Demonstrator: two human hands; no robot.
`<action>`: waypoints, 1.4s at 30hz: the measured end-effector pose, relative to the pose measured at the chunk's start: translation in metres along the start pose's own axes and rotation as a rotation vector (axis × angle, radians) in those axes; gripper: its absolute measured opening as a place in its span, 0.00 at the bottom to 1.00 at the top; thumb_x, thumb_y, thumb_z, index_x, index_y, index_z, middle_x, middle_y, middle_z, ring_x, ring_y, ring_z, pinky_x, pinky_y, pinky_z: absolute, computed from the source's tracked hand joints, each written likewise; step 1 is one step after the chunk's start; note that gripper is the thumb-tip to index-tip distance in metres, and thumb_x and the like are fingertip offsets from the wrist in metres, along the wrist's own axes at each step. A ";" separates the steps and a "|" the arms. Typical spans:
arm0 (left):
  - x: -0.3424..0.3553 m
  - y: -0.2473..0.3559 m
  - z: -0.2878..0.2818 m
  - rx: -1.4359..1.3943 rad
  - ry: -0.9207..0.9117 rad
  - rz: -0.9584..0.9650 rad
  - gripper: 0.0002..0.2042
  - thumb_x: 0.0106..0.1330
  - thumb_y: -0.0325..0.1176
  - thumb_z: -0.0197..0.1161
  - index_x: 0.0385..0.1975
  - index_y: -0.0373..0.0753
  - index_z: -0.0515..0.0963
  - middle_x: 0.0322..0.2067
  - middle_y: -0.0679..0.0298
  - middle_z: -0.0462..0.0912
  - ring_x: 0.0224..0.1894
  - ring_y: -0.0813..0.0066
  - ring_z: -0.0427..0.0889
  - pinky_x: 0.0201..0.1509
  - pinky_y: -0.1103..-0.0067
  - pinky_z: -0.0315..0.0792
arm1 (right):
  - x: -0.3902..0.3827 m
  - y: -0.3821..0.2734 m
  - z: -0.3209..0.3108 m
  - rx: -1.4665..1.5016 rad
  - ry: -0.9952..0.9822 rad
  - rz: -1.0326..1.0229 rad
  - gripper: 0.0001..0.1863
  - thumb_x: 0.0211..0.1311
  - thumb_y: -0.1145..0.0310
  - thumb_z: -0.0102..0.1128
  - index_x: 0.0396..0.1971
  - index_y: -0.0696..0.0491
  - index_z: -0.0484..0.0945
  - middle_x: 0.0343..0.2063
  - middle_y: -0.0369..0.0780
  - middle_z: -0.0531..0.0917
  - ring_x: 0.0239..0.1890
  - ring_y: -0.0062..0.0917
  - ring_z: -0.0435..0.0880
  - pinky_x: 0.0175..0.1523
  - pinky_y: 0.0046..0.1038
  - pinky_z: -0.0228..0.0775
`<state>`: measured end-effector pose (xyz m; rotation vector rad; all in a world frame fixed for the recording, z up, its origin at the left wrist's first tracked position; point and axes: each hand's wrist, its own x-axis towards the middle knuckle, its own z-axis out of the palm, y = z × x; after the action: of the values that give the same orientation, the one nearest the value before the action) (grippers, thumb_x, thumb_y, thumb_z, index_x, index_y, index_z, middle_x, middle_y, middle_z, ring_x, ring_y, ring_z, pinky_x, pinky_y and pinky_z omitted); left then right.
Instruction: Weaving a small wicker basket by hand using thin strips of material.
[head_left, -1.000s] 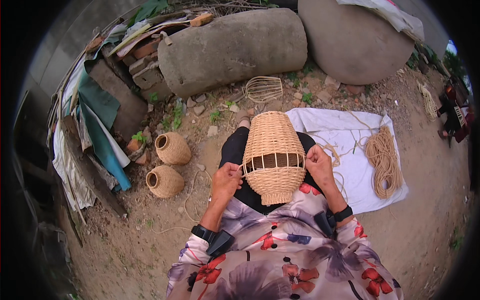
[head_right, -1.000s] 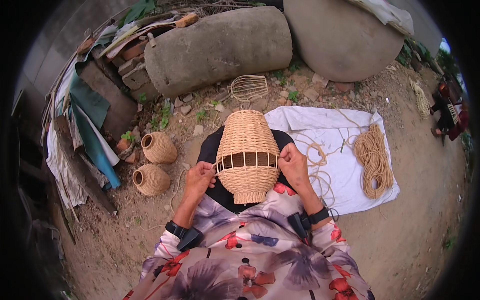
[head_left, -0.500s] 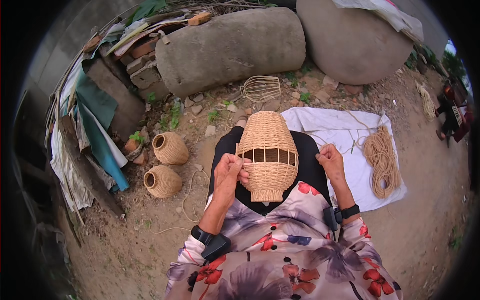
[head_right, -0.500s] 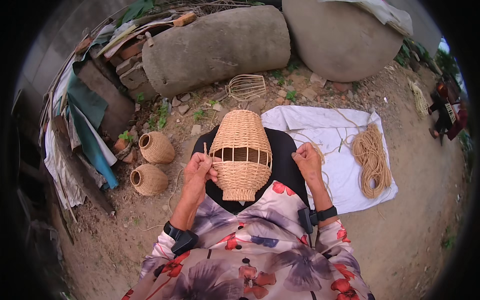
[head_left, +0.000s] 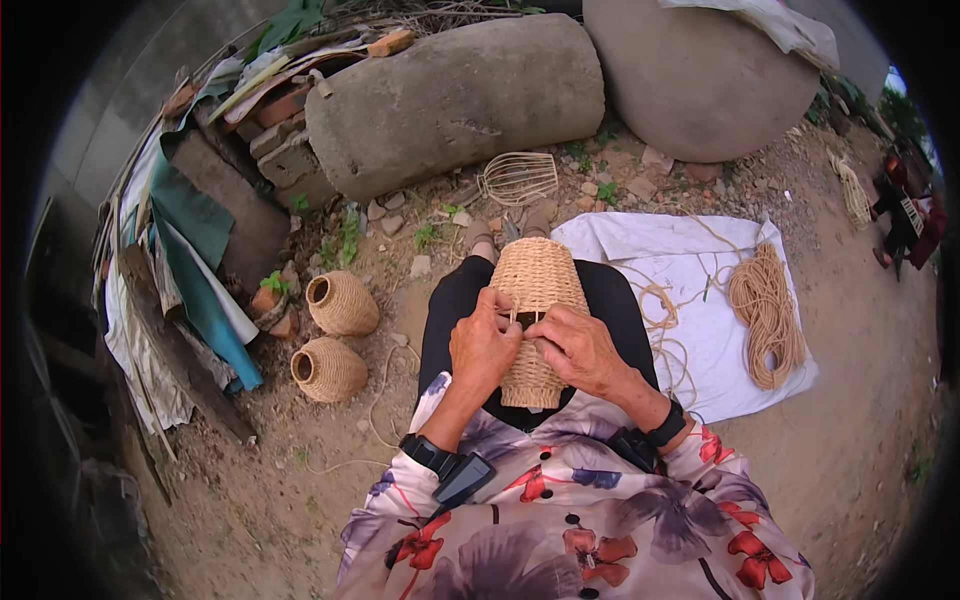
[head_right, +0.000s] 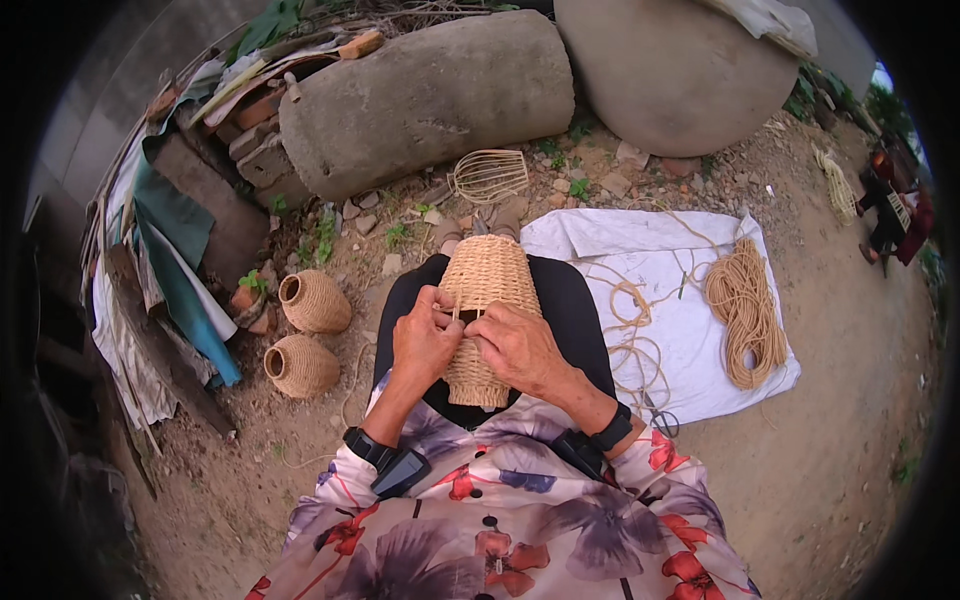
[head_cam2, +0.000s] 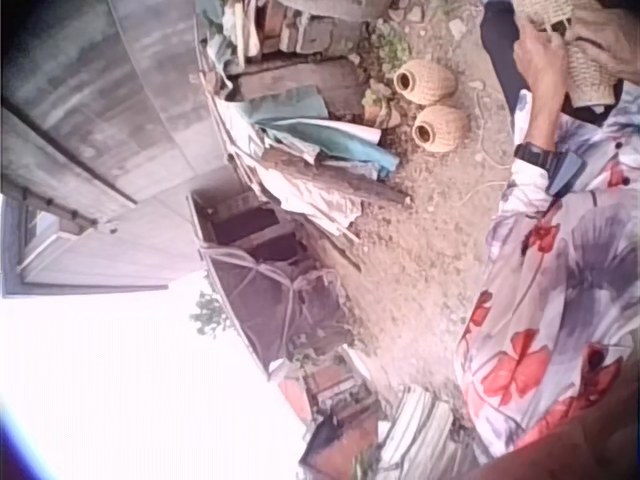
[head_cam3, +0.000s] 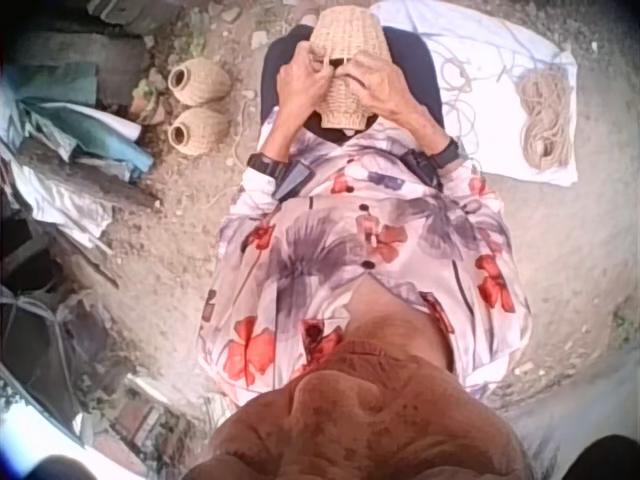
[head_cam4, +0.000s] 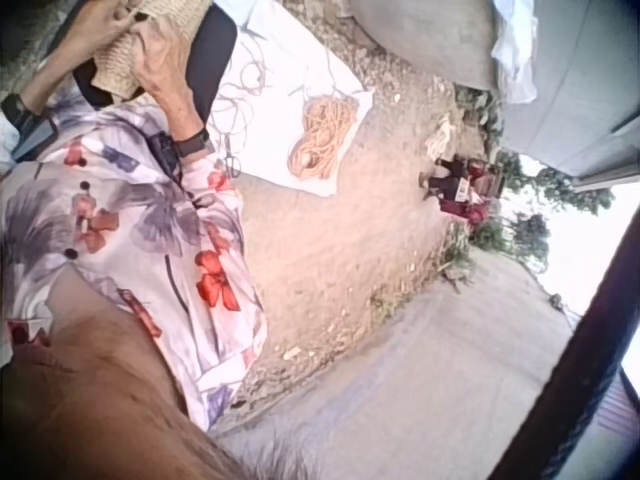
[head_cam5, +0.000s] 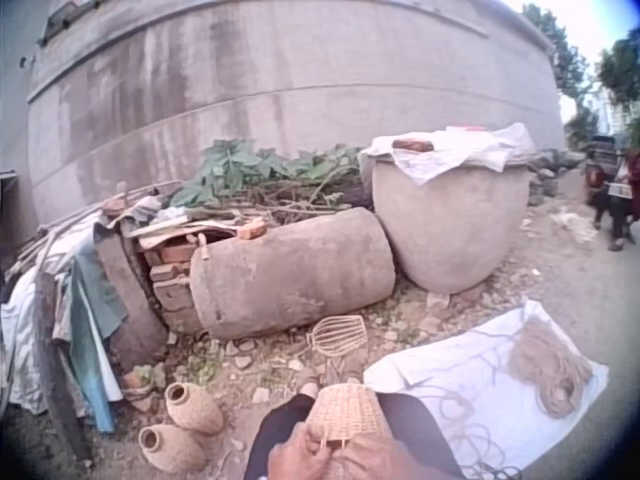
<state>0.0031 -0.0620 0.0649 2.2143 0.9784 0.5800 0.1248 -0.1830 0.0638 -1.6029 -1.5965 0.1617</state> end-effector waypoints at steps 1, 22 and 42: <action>0.001 0.004 0.000 0.000 0.000 -0.002 0.13 0.52 0.28 0.63 0.36 0.39 0.69 0.20 0.58 0.81 0.25 0.63 0.83 0.32 0.69 0.74 | 0.000 0.001 0.001 -0.037 0.013 -0.051 0.09 0.49 0.77 0.57 0.33 0.55 0.78 0.28 0.40 0.75 0.31 0.33 0.78 0.36 0.30 0.70; -0.028 -0.011 0.021 -0.998 0.246 -0.253 0.16 0.55 0.18 0.60 0.40 0.39 0.65 0.26 0.66 0.78 0.23 0.86 0.73 0.25 0.87 0.68 | 0.028 -0.016 0.010 -0.295 0.028 0.227 0.04 0.50 0.70 0.58 0.25 0.53 0.73 0.15 0.43 0.78 0.21 0.39 0.80 0.28 0.38 0.70; -0.038 -0.034 -0.018 -0.717 0.107 -0.143 0.06 0.65 0.31 0.57 0.38 0.37 0.76 0.21 0.76 0.69 0.22 0.91 0.64 0.24 0.90 0.60 | -0.018 0.025 -0.019 0.277 0.227 0.454 0.03 0.52 0.81 0.49 0.28 0.59 0.71 0.12 0.33 0.70 0.15 0.12 0.64 0.21 0.20 0.57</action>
<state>-0.0484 -0.0664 0.0487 1.4805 0.8042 0.8328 0.1531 -0.2029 0.0521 -1.6713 -0.9746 0.4073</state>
